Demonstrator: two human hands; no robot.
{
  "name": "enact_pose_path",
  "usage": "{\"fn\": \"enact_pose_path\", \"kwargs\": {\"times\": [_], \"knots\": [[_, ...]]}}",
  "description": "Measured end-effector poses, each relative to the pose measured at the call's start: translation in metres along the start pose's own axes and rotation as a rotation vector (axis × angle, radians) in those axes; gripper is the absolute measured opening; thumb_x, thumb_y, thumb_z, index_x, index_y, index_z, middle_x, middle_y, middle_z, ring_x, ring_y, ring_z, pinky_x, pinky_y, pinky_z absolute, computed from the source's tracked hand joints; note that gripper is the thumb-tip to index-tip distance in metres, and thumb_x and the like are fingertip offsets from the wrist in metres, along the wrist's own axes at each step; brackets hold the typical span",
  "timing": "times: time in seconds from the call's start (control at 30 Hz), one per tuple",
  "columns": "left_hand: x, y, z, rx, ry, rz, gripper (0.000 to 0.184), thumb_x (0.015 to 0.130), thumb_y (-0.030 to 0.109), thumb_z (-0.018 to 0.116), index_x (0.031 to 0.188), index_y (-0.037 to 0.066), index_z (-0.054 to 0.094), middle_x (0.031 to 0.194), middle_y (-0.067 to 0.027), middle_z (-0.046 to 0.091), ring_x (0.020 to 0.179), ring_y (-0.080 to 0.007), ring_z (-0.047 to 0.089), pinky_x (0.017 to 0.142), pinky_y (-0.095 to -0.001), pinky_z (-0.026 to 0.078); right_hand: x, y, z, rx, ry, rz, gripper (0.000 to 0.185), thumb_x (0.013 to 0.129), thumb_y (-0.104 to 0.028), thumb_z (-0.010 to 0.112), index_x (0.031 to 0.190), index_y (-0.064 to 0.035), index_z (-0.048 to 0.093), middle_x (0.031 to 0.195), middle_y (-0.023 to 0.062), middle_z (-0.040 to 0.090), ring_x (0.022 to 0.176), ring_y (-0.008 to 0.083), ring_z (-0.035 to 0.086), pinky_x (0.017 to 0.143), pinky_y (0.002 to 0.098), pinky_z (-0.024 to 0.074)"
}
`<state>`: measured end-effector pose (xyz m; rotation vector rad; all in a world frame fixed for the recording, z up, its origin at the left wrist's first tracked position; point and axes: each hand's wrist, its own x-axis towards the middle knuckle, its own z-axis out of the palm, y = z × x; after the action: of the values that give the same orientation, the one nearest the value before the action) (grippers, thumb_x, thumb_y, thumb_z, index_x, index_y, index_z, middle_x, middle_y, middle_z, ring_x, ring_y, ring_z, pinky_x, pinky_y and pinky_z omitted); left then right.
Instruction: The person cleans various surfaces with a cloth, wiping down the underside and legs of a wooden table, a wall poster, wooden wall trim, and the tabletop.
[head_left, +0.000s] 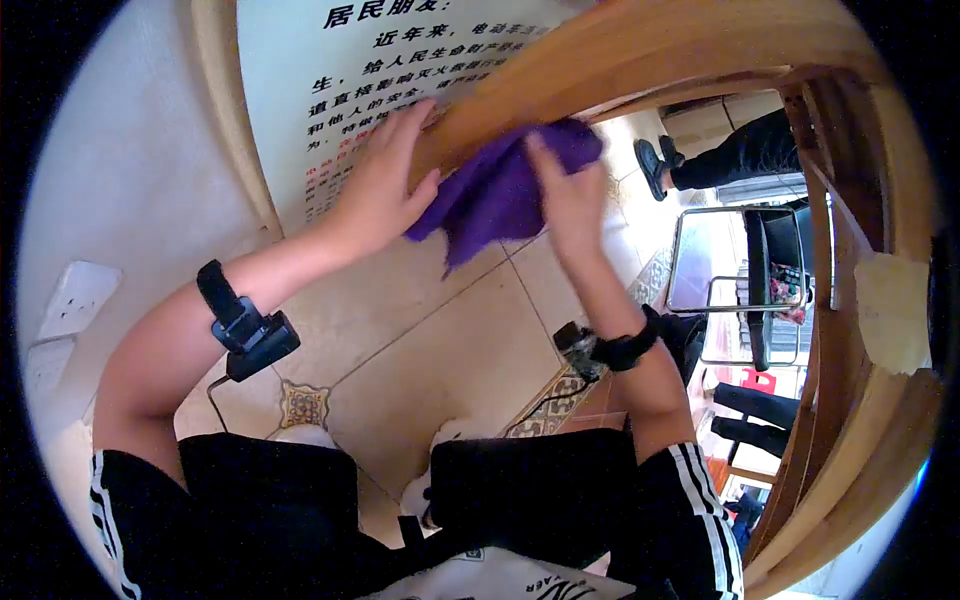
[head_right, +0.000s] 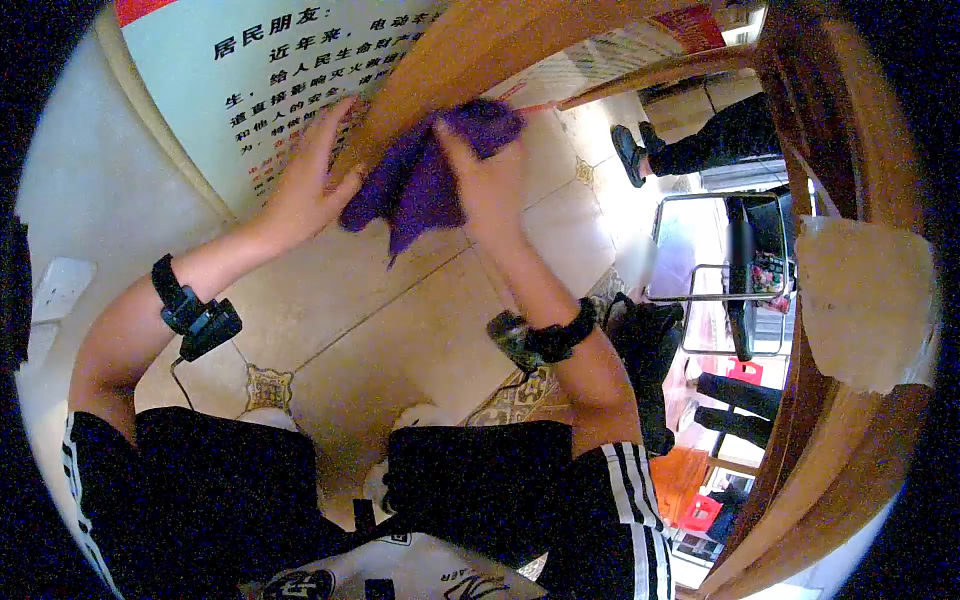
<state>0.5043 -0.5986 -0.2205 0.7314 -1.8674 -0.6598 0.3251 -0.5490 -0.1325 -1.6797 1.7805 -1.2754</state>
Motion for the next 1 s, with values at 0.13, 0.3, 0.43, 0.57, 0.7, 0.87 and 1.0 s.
{"fn": "enact_pose_path", "kwargs": {"times": [0.13,0.3,0.43,0.57,0.7,0.87,1.0], "knots": [[0.0,0.017,0.002,-0.028,0.074,0.07,0.053,0.079,0.016,0.063,0.123,-0.001,0.039,0.113,-0.0196,0.05,0.103,-0.0335,0.05,0.087,-0.0384,0.042,0.017,-0.024,-0.007,0.056,0.097,-0.243,0.021,0.083,-0.013,0.065,0.094,0.0048,0.064,0.088,0.0068,0.066,0.078,0.0113,0.06,0.071,0.0251,0.0476],[-0.006,0.026,0.01,-0.27,-0.25,-0.297,0.036,0.079,0.018,0.064,0.106,-0.003,0.052,0.095,-0.0174,0.057,0.083,-0.0277,0.058,0.071,-0.0367,0.046,0.017,-0.003,0.018,0.039,0.049,-0.022,0.021,0.083,-0.014,0.065,0.092,0.0046,0.065,0.086,0.005,0.065,0.078,0.0108,0.059,0.071,0.0249,0.0477],[-0.024,-0.003,0.033,-0.183,-0.156,-0.105,0.023,0.078,0.017,0.063,0.089,-0.003,0.06,0.076,-0.0172,0.06,0.067,-0.0265,0.06,0.064,-0.0377,0.047,0.0,0.029,0.031,0.141,-0.15,0.15,0.027,0.083,-0.018,0.065,0.101,0.0028,0.061,0.092,0.0053,0.064,0.084,0.0125,0.059,0.076,0.0274,0.0479],[-0.05,-0.01,0.026,0.049,-0.488,-0.256,0.021,0.076,0.014,0.057,0.09,-0.002,0.06,0.072,-0.0199,0.062,0.066,-0.0308,0.061,0.061,-0.0406,0.046,-0.038,0.06,0.051,0.329,-0.292,0.166,0.03,0.077,-0.02,0.07,0.098,-0.0023,0.058,0.091,0.0092,0.064,0.084,0.0178,0.061,0.075,0.0347,0.0492],[-0.039,0.018,-0.002,0.009,-0.528,-0.366,0.02,0.076,0.008,0.057,0.092,-0.003,0.056,0.073,-0.0153,0.058,0.07,-0.0189,0.055,0.068,-0.0324,0.045,-0.026,0.035,0.009,0.279,-0.391,0.137,0.026,0.082,-0.013,0.064,0.104,-0.0008,0.057,0.096,0.0069,0.062,0.092,0.0142,0.057,0.084,0.0302,0.046],[-0.023,0.057,-0.035,-0.186,-0.191,-0.432,0.017,0.074,-0.002,0.054,0.088,0.001,0.043,0.076,-0.0101,0.047,0.069,-0.0182,0.049,0.067,-0.03,0.043,-0.029,0.028,0.044,0.217,-0.173,-0.032,0.054,0.076,0.0,0.059,0.126,0.0038,0.04,0.11,0.0142,0.056,0.103,0.0208,0.055,0.089,0.0319,0.0442],[0.001,0.083,-0.072,-0.143,-0.109,-0.252,0.022,0.077,0.0,0.055,0.097,0.0,0.046,0.089,-0.009,0.049,0.079,-0.0176,0.051,0.073,-0.0288,0.044,-0.009,-0.024,0.061,0.425,0.041,-0.139,0.067,0.075,0.0,0.061,0.132,0.0074,0.029,0.121,0.0251,0.049,0.112,0.0298,0.05,0.095,0.0367,0.0404]]}}
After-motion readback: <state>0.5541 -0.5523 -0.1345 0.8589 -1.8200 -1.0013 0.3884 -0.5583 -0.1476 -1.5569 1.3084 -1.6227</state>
